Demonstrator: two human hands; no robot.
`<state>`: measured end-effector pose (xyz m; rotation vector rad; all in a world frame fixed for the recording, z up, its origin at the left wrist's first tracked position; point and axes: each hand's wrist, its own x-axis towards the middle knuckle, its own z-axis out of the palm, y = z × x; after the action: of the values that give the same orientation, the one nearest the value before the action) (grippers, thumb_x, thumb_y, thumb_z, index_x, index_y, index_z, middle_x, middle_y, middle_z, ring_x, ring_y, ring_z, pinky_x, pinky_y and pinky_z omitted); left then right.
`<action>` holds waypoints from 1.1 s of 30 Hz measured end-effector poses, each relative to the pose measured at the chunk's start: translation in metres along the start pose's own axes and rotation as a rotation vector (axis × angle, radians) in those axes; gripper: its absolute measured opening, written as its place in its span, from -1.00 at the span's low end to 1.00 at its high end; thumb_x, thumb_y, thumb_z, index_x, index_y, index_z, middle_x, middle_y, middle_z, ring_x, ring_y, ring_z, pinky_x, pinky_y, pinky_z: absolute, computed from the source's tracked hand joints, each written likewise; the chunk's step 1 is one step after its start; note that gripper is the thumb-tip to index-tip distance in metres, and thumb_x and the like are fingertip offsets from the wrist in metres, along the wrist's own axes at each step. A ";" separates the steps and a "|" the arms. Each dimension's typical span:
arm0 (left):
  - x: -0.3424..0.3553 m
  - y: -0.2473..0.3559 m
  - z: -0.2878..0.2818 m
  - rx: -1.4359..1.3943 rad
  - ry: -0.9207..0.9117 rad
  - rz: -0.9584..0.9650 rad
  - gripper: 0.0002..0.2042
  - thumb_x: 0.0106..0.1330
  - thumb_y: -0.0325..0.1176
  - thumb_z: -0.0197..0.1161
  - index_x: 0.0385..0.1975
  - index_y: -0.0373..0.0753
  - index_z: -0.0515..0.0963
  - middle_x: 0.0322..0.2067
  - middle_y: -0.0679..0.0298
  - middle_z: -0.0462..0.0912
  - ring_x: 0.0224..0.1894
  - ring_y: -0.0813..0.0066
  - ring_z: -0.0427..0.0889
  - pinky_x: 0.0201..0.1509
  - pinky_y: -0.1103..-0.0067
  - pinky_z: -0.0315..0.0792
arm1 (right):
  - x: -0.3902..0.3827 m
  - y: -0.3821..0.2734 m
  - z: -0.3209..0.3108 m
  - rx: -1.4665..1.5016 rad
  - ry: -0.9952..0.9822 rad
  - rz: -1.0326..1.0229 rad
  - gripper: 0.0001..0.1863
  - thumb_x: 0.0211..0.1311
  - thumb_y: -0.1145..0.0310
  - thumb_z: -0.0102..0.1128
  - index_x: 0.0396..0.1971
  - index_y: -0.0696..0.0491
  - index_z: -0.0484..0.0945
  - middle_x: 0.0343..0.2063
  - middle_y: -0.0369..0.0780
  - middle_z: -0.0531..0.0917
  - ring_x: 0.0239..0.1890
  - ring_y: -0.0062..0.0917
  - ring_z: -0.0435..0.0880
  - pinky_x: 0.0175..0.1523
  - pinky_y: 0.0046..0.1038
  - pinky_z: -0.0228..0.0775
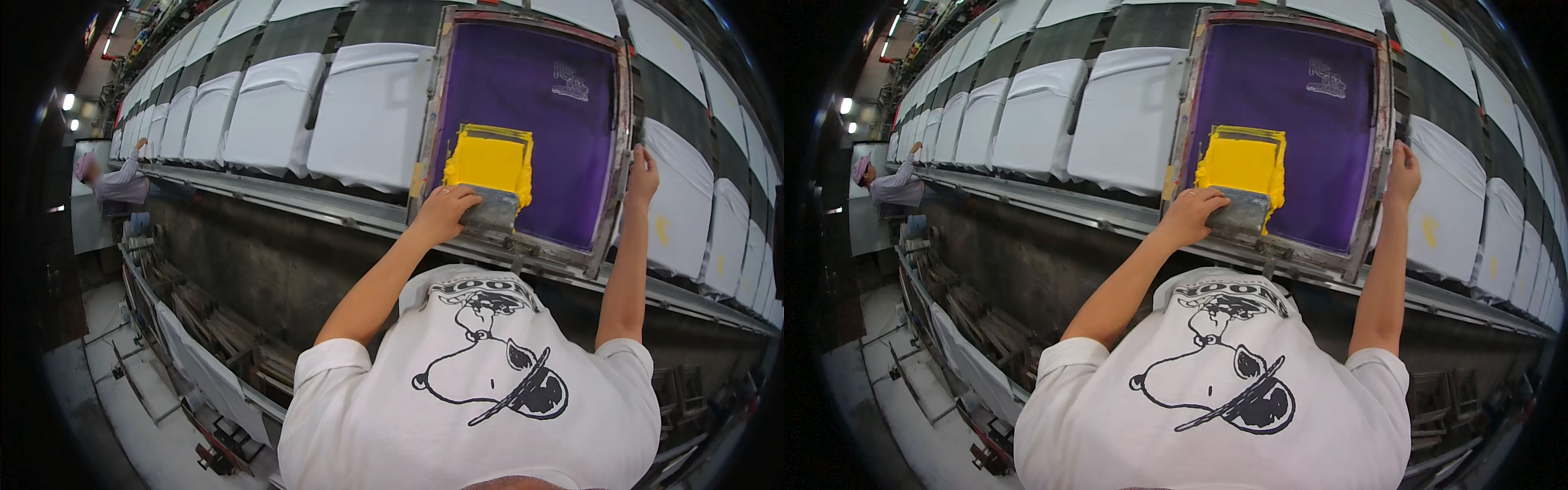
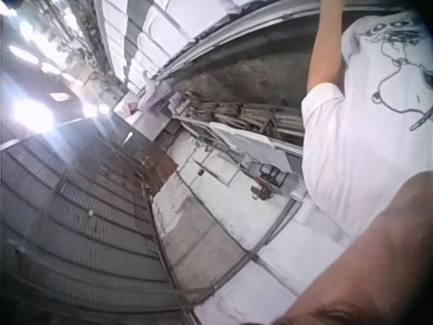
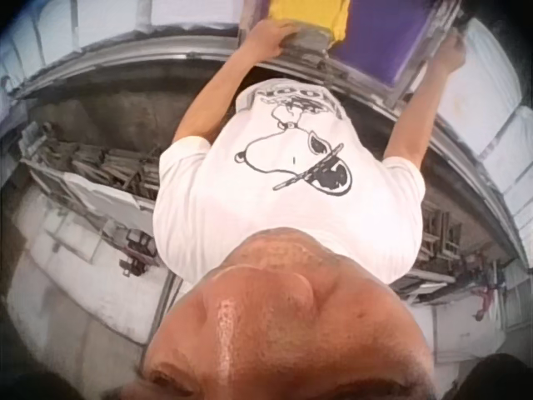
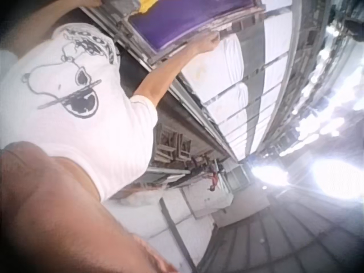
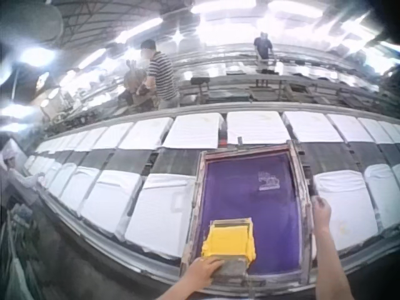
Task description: The person uses a squeegee to apply yellow ink onto a screen printing frame over a purple t-shirt. After printing, they remove the frame and place the printed shirt onto a conveyor belt. They then pick up a white t-shirt, unfold it, and position it on the printing station.
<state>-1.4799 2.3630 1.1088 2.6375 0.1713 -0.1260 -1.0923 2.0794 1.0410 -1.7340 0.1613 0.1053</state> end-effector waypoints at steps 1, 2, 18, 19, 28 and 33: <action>-0.005 0.006 -0.005 -0.001 0.010 -0.030 -0.35 -0.14 -0.55 0.45 0.13 -0.13 0.57 0.09 0.20 0.61 0.19 0.12 0.55 0.26 0.24 0.38 | -0.001 0.000 -0.002 -0.050 -0.025 -0.001 -0.56 0.38 0.05 0.37 -0.03 0.15 0.70 -0.24 -0.22 0.75 -0.17 -0.61 0.65 -0.03 -0.50 0.46; 0.005 0.009 -0.002 0.007 0.017 -0.031 -0.37 -0.13 -0.55 0.44 0.10 -0.14 0.59 0.07 0.20 0.63 0.17 0.11 0.57 0.24 0.22 0.40 | 0.004 0.010 -0.009 -0.090 -0.022 -0.006 -0.56 0.38 0.05 0.36 -0.03 0.15 0.70 -0.23 -0.22 0.76 -0.17 -0.60 0.65 -0.02 -0.50 0.46; 0.027 0.048 -0.059 0.014 -0.152 -0.001 -0.45 -0.04 -0.40 0.47 0.08 -0.17 0.62 0.01 0.16 0.69 0.10 0.14 0.65 0.15 0.28 0.50 | -0.009 0.009 -0.022 -0.334 0.027 0.013 -0.60 0.34 0.01 0.31 0.02 -0.05 0.67 -0.23 -0.20 0.77 -0.34 -0.48 0.65 -0.14 -0.38 0.46; 0.029 0.047 -0.063 0.012 -0.136 0.016 -0.44 -0.03 -0.40 0.47 0.09 -0.16 0.62 0.02 0.17 0.69 0.10 0.15 0.65 0.16 0.28 0.48 | -0.007 0.007 -0.019 -0.346 0.029 -0.045 -0.58 0.32 0.01 0.31 0.04 -0.05 0.66 -0.21 -0.19 0.77 -0.31 -0.44 0.68 -0.11 -0.36 0.47; 0.006 0.020 -0.050 0.087 -0.004 0.133 -0.41 -0.14 -0.44 0.51 0.05 -0.08 0.61 0.06 0.27 0.69 0.12 0.22 0.65 0.15 0.26 0.44 | -0.013 -0.005 -0.002 -0.553 -0.018 -0.068 -0.48 0.23 -0.01 0.28 0.14 -0.11 0.59 -0.02 -0.07 0.75 0.06 -0.09 0.70 0.14 -0.17 0.49; 0.069 0.013 -0.072 0.106 -0.127 0.047 -0.78 0.12 -0.36 0.42 -0.21 -0.09 0.73 -0.36 0.13 0.74 -0.28 0.04 0.73 -0.22 0.24 0.56 | 0.001 0.006 -0.007 -0.642 0.014 -0.095 -0.41 0.22 -0.11 0.27 0.18 -0.13 0.56 -0.15 -0.06 0.78 -0.04 -0.08 0.74 0.07 -0.15 0.51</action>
<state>-1.4061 2.3932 1.1697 2.7261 0.0607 -0.2927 -1.0927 2.0716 1.0357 -2.3789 0.0553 0.0789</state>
